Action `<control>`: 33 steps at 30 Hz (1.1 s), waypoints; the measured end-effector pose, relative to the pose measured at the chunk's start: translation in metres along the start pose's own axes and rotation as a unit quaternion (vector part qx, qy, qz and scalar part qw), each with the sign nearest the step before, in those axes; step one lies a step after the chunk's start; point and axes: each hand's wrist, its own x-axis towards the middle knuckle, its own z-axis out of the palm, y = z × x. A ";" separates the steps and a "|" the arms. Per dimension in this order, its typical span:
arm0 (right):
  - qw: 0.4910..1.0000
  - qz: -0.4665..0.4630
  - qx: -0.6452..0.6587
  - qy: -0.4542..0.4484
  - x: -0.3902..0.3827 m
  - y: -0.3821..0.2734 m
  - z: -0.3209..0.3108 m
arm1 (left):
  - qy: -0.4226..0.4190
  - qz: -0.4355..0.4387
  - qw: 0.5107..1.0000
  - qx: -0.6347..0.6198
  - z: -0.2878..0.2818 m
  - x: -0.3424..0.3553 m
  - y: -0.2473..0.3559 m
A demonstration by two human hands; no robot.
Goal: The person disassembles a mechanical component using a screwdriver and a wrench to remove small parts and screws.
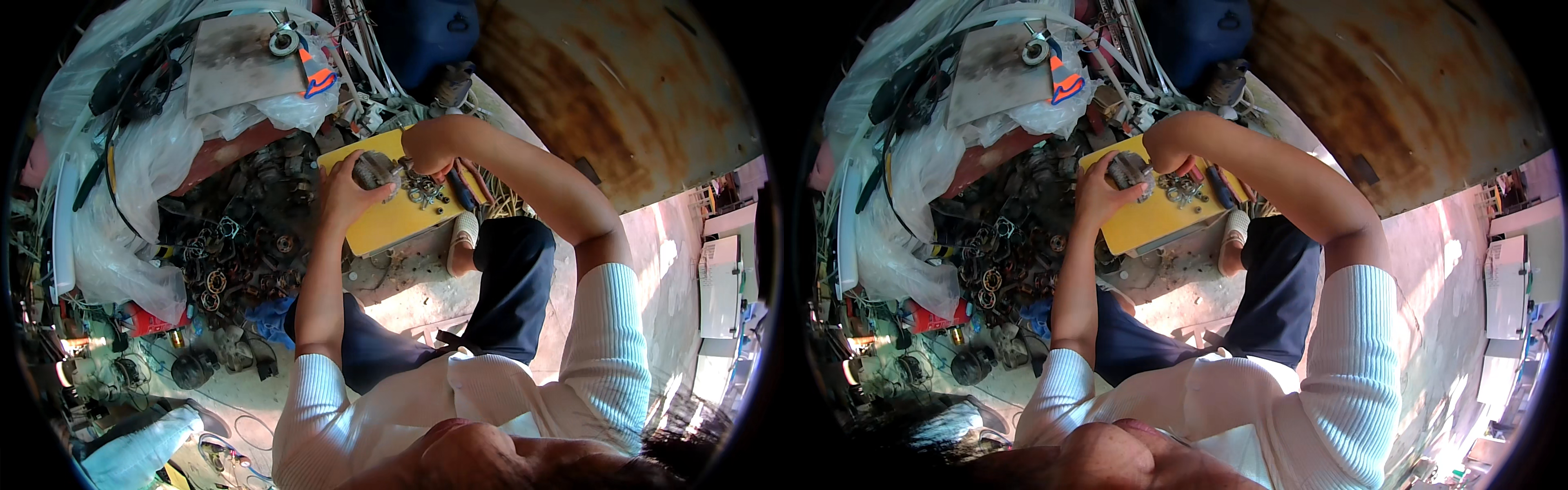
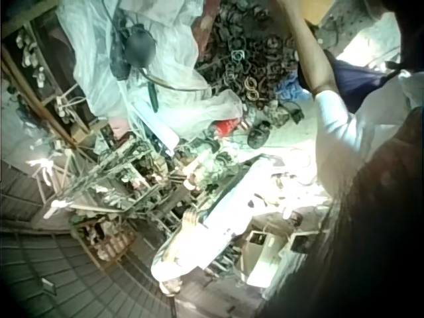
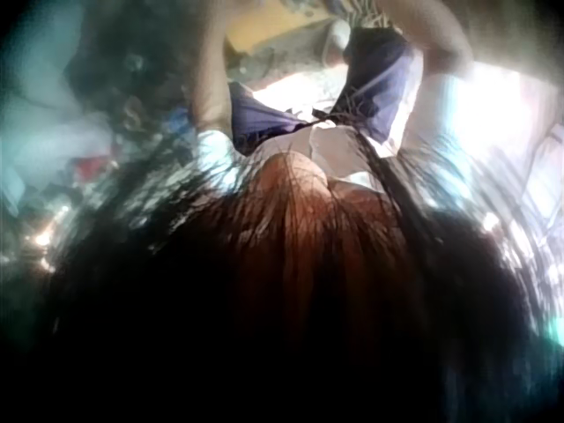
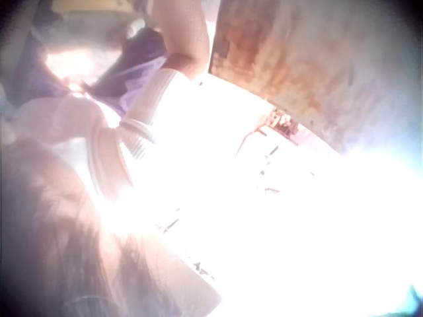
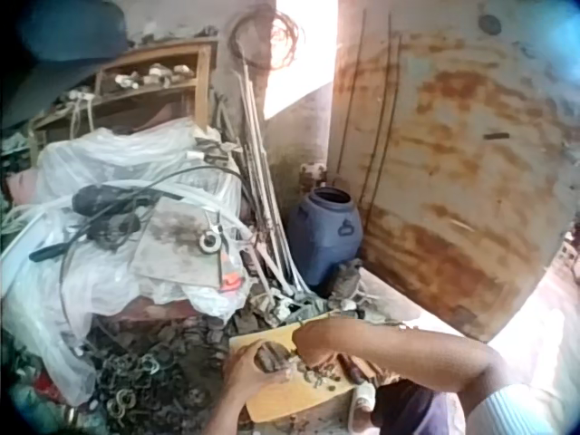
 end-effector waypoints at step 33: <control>0.997 0.023 -0.051 -0.052 0.043 0.005 -0.015 | -0.042 0.024 0.997 -0.054 0.014 0.005 -0.012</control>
